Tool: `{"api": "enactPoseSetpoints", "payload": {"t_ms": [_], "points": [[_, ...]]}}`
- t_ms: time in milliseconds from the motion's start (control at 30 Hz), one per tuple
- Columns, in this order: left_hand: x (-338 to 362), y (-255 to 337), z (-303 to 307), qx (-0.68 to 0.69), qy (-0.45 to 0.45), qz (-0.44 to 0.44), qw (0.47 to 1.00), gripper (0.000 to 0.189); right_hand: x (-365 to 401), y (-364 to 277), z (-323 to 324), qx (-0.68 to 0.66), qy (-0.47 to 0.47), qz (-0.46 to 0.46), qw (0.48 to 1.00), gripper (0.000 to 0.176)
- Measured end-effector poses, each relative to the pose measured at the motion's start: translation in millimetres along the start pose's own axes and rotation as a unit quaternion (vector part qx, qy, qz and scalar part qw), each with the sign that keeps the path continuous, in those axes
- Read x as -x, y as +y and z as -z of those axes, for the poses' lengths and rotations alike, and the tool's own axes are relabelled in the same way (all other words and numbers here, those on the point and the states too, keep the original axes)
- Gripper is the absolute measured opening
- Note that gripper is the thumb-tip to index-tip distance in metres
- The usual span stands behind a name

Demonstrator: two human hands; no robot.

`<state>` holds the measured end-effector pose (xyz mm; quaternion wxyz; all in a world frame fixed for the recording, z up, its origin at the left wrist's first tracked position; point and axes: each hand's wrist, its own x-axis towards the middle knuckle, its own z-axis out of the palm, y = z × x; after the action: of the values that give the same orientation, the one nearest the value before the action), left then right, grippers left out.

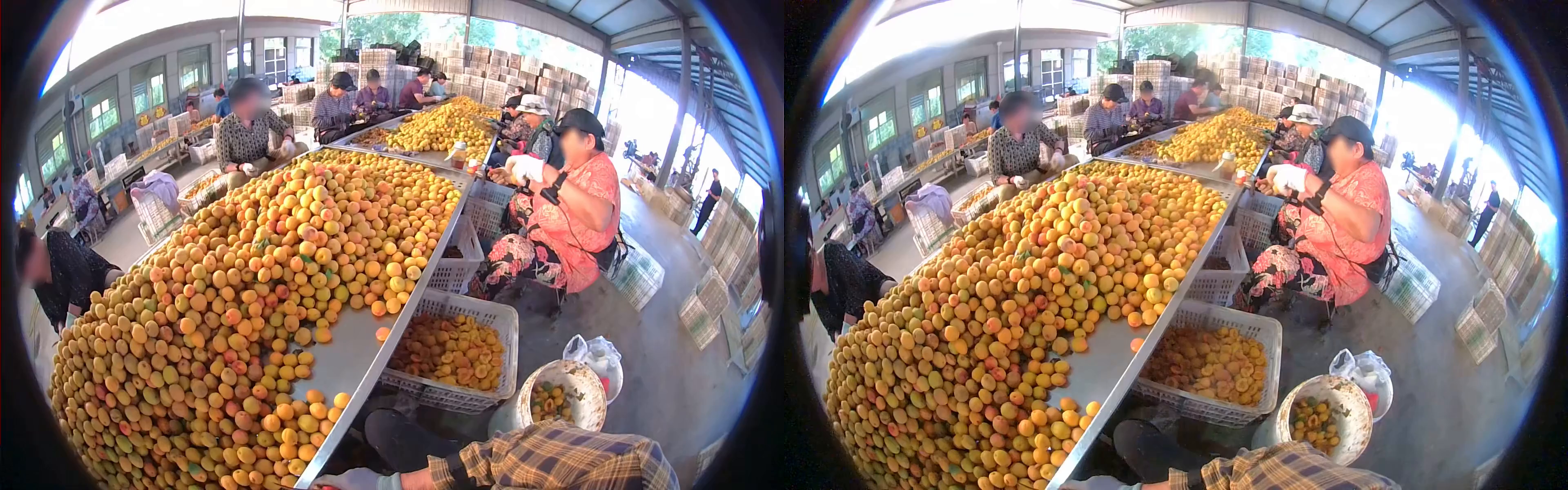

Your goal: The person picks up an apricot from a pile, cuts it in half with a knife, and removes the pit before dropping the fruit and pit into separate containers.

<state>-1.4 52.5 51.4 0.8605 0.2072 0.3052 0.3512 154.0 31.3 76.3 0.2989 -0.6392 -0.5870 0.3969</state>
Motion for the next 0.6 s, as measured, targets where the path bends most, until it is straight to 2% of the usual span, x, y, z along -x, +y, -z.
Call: {"api": "enactPoseSetpoints", "payload": {"t_ms": [100, 167, 233, 300, 333, 367, 400, 433, 467, 500, 600], "points": [[6, -13, 0, 0.029, -0.021, 0.026, 0.999, 0.040, 9, 4, 3, 0.028, 0.012, 0.029, 0.999, 0.041], [13, -21, 6, 0.059, -0.089, 0.044, 0.993, 0.041, 14, 11, 3, 0.053, 0.016, 0.055, 0.997, 0.043], [10, -34, 19, -0.071, 0.077, 0.094, 0.990, 0.040, 17, 23, -7, 0.032, -0.028, 0.055, 0.998, 0.045], [27, -13, -29, 0.008, 0.053, 0.023, 0.998, 0.034, 26, -2, 11, 0.060, -0.086, -0.016, 0.994, 0.042], [21, -30, -4, 0.012, 0.060, 0.021, 0.998, 0.041, 24, 17, -7, -0.008, -0.054, 0.020, 0.998, 0.044], [32, -25, -3, 0.062, 0.000, 0.020, 0.998, 0.043, 32, 6, -1, -0.074, -0.010, 0.026, 0.997, 0.029], [31, -34, 6, 0.063, 0.006, 0.001, 0.998, 0.050, 32, 13, -7, -0.158, 0.004, 0.029, 0.987, 0.030], [32, -37, 3, 0.118, -0.001, -0.010, 0.993, 0.051, 36, 20, -9, -0.180, 0.050, 0.044, 0.981, 0.031], [31, -41, 8, 0.177, -0.016, -0.018, 0.984, 0.050, 41, 28, -9, -0.218, 0.049, 0.015, 0.975, 0.030], [33, -45, 18, 0.205, -0.036, -0.009, 0.978, 0.050, 43, 32, -10, -0.342, -0.005, -0.079, 0.936, 0.027], [38, -42, 19, 0.214, -0.046, -0.002, 0.976, 0.051, 59, 28, -1, -0.392, -0.066, -0.108, 0.911, 0.023]]}}
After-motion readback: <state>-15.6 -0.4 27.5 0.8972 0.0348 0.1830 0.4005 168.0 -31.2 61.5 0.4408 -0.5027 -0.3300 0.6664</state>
